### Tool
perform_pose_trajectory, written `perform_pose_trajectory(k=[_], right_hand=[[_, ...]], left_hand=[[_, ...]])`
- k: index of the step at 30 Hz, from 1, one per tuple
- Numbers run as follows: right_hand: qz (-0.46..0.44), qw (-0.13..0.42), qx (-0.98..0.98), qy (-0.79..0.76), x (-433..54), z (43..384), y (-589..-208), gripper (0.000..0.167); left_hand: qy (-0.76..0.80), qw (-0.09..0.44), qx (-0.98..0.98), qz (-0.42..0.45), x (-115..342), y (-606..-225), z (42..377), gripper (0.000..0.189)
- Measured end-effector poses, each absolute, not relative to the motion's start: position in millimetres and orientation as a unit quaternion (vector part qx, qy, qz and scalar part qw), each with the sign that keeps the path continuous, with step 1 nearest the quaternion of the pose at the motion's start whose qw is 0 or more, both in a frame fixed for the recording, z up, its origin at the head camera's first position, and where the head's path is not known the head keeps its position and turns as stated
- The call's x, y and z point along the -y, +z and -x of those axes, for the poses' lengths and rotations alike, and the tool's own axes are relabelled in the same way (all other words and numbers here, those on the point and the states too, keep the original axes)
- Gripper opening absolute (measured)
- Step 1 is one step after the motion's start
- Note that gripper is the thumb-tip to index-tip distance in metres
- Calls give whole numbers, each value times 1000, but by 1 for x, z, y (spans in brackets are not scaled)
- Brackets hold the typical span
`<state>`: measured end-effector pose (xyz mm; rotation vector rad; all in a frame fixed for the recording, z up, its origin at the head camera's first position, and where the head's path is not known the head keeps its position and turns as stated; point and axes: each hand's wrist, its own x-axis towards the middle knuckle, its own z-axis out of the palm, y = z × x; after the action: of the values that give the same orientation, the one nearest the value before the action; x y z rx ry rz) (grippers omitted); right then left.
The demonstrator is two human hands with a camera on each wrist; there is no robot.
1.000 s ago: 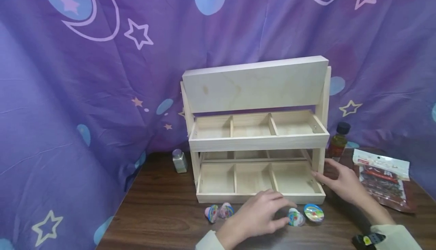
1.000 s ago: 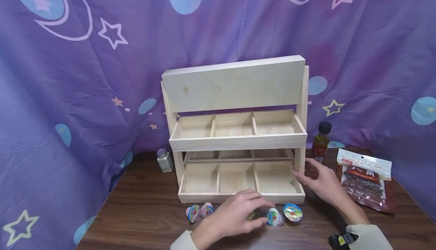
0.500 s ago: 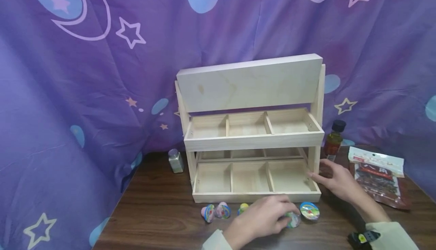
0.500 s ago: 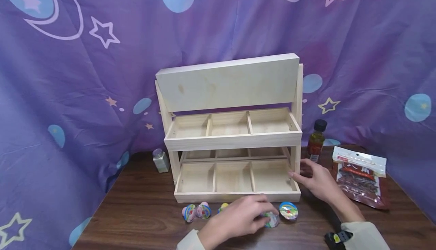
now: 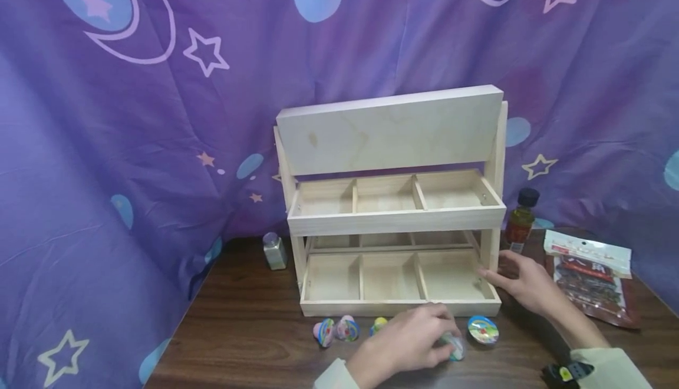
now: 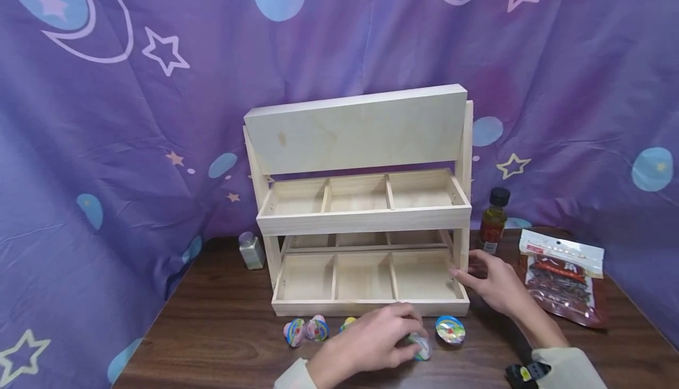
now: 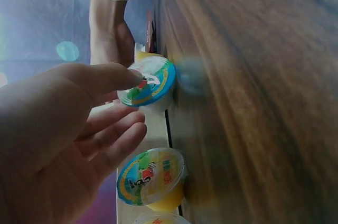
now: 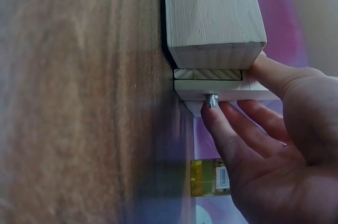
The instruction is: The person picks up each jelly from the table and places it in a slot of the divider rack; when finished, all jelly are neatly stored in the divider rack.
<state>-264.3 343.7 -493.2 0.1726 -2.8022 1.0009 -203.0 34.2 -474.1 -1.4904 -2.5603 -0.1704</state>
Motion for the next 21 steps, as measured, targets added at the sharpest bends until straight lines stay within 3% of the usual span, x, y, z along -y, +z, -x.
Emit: perform_pose_trajectory(k=[21], right_hand=[[-60, 90, 937, 333, -342, 260, -493, 71]], left_hand=[[-242, 44, 841, 482, -38, -466, 205, 11]])
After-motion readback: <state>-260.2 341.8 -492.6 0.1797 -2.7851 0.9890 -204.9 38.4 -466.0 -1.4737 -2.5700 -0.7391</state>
